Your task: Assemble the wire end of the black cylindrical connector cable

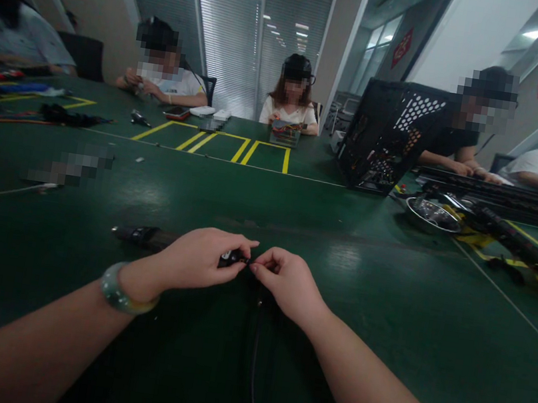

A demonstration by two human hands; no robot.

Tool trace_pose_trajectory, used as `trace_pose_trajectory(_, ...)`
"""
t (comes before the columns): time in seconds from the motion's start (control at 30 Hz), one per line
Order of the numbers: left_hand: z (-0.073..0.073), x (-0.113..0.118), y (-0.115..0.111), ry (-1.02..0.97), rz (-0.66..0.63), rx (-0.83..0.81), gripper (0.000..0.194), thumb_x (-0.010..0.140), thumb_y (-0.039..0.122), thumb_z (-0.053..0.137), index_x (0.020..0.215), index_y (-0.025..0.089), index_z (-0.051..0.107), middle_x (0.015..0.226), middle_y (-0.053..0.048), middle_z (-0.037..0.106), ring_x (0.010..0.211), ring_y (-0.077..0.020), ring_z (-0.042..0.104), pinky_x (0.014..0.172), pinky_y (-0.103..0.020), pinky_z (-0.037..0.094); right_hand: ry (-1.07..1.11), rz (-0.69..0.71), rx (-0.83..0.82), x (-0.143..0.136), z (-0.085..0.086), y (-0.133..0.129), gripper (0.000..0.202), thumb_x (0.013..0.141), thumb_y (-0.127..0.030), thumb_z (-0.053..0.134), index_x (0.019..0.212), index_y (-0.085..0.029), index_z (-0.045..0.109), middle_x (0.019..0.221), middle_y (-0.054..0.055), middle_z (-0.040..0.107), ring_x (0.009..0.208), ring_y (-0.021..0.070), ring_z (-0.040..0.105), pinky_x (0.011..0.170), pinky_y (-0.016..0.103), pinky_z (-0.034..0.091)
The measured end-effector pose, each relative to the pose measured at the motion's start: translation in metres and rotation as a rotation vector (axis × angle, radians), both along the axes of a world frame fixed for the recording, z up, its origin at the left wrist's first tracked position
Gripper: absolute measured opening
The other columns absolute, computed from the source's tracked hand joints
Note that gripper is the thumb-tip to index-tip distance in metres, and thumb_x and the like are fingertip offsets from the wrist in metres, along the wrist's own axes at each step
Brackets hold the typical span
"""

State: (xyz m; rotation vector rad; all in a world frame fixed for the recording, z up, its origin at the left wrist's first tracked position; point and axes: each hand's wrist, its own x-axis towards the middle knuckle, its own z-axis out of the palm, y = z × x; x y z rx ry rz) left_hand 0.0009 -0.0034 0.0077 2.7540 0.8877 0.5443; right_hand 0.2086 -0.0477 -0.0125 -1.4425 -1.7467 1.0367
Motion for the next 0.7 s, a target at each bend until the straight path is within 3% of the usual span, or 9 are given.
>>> trace_pose_trajectory(0.5, 0.0024, 0.0005, -0.0009, 0.005, 0.013, -0.004, 0.025, 0.085, 0.031, 0.057, 0.109, 0.025, 0.058, 0.105, -0.001, 0.066, 0.091, -0.0213, 0.064, 0.083, -0.036, 0.047, -0.008, 0.014, -0.004, 0.0019, 0.0025, -0.0001, 0.013, 0.086, -0.032, 0.061, 0.085, -0.019, 0.064, 0.077, -0.001, 0.067, 0.067, 0.0124, 0.060, 0.058, 0.022, 0.044)
trace_pose_trajectory(0.7, 0.0029, 0.0016, -0.0009, 0.025, 0.002, 0.004, 0.017, 0.089, 0.032, 0.053, 0.099, 0.024, 0.062, 0.098, -0.001, 0.067, 0.088, -0.0203, 0.063, 0.080, -0.035, 0.046, 0.004, 0.014, -0.005, 0.0026, 0.0003, 0.0000, 0.013, 0.086, -0.032, 0.061, 0.086, -0.020, 0.064, 0.077, -0.001, 0.066, 0.067, 0.0124, 0.060, 0.058, 0.022, 0.044)
